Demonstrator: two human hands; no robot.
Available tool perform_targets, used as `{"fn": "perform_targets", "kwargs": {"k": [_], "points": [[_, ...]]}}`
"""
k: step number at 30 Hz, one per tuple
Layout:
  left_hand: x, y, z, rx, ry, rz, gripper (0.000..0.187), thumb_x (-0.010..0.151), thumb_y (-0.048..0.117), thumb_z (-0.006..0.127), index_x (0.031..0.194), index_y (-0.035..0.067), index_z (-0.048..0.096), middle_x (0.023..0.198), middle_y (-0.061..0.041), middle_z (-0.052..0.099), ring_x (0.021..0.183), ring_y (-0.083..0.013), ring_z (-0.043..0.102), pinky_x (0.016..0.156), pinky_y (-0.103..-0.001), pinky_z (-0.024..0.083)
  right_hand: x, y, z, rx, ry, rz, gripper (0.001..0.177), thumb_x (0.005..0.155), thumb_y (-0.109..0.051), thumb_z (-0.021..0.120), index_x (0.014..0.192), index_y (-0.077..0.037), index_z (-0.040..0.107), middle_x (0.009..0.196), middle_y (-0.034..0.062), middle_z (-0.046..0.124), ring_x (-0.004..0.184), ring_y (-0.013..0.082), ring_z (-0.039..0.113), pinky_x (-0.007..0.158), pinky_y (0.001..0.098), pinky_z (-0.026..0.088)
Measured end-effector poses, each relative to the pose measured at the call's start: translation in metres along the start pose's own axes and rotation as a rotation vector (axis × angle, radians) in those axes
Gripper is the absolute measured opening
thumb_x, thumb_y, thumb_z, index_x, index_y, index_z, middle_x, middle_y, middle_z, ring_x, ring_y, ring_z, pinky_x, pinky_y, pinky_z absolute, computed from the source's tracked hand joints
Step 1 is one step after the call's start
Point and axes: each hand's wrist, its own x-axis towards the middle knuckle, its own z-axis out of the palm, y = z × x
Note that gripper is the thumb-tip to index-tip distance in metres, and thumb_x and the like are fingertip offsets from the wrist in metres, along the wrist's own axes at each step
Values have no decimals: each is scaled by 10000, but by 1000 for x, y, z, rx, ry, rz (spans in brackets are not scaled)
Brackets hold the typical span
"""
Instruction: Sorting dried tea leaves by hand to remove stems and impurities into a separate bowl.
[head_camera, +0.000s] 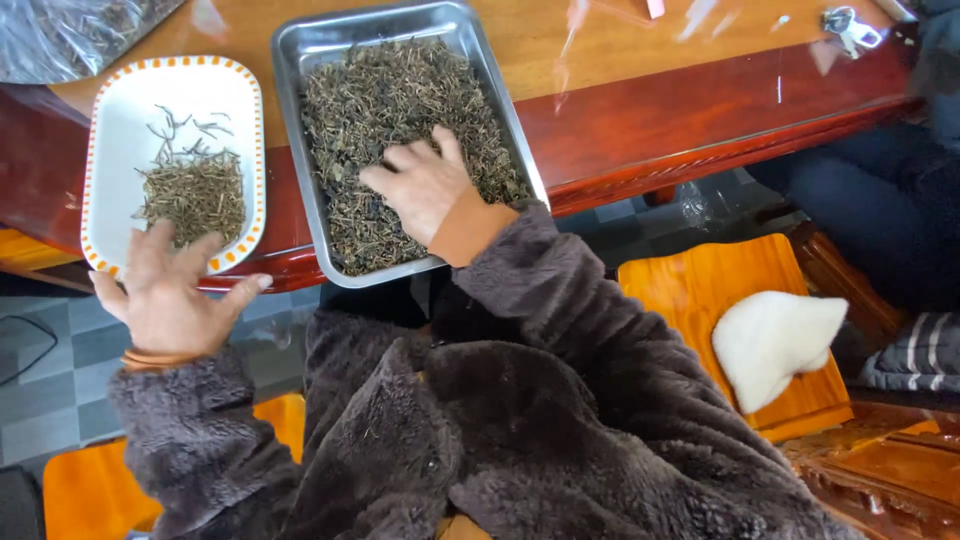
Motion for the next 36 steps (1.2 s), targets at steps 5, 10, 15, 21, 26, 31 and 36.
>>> {"fn": "perform_targets", "kwargs": {"k": [5, 10, 15, 21, 26, 31, 36], "points": [[-4, 0, 10, -41, 61, -8, 419, 948, 462, 842, 1305, 247, 807, 1505, -126, 693, 1494, -434, 577, 1165, -742, 106, 12, 13, 24, -84, 66, 1, 293, 899, -40, 628, 1074, -248, 737, 982, -24, 699, 1011, 254, 628, 1169, 550, 243], [2, 16, 8, 19, 106, 28, 380, 915, 450, 906, 1246, 276, 840, 1407, -74, 777, 1395, -344, 684, 1248, -502, 111, 5, 17, 13, -53, 86, 21, 105, 903, -251, 714, 997, -246, 762, 981, -28, 766, 1039, 233, 677, 1183, 531, 300], [5, 35, 14, -110, 99, -18, 337, 938, 401, 901, 1199, 201, 829, 1337, -126, 758, 1300, -381, 674, 1192, -641, 111, -17, 54, 17, 444, 602, -107, 89, 975, -74, 675, 1046, -124, 695, 876, 25, 737, 784, 167, 731, 810, 336, 654], [8, 44, 14, -157, 119, -27, 329, 933, 330, 917, 1197, 150, 836, 1310, -153, 753, 1268, -392, 677, 1164, -680, 137, -16, 85, 37, 1077, 614, -222, 137, 1027, -111, 638, 1139, -38, 663, 919, 63, 713, 799, 138, 673, 759, 280, 625], [14, 54, 0, -138, 99, -45, 532, 976, 525, 781, 1292, 98, 805, 1342, -177, 732, 1275, -378, 662, 1167, -634, 141, -19, 83, 36, 1160, 611, -213, 120, 1030, -45, 593, 1143, -24, 628, 921, 80, 697, 801, 149, 674, 759, 270, 634], [45, 91, -27, -158, 155, 12, 608, 923, 487, 824, 1359, 67, 769, 1376, -225, 705, 1275, -366, 641, 1179, -539, 191, -16, 86, 52, 1183, 661, -187, 115, 995, -8, 635, 1098, -58, 639, 921, 71, 728, 805, 133, 709, 752, 262, 642], [82, 144, -3, -474, 153, 152, 334, 912, 445, 819, 1193, 270, 776, 1202, 3, 750, 1192, -196, 673, 1227, -463, 132, -33, 49, 21, 931, 740, -56, 149, 964, -77, 694, 1098, -100, 755, 830, 70, 770, 755, 150, 708, 796, 344, 597]]}}
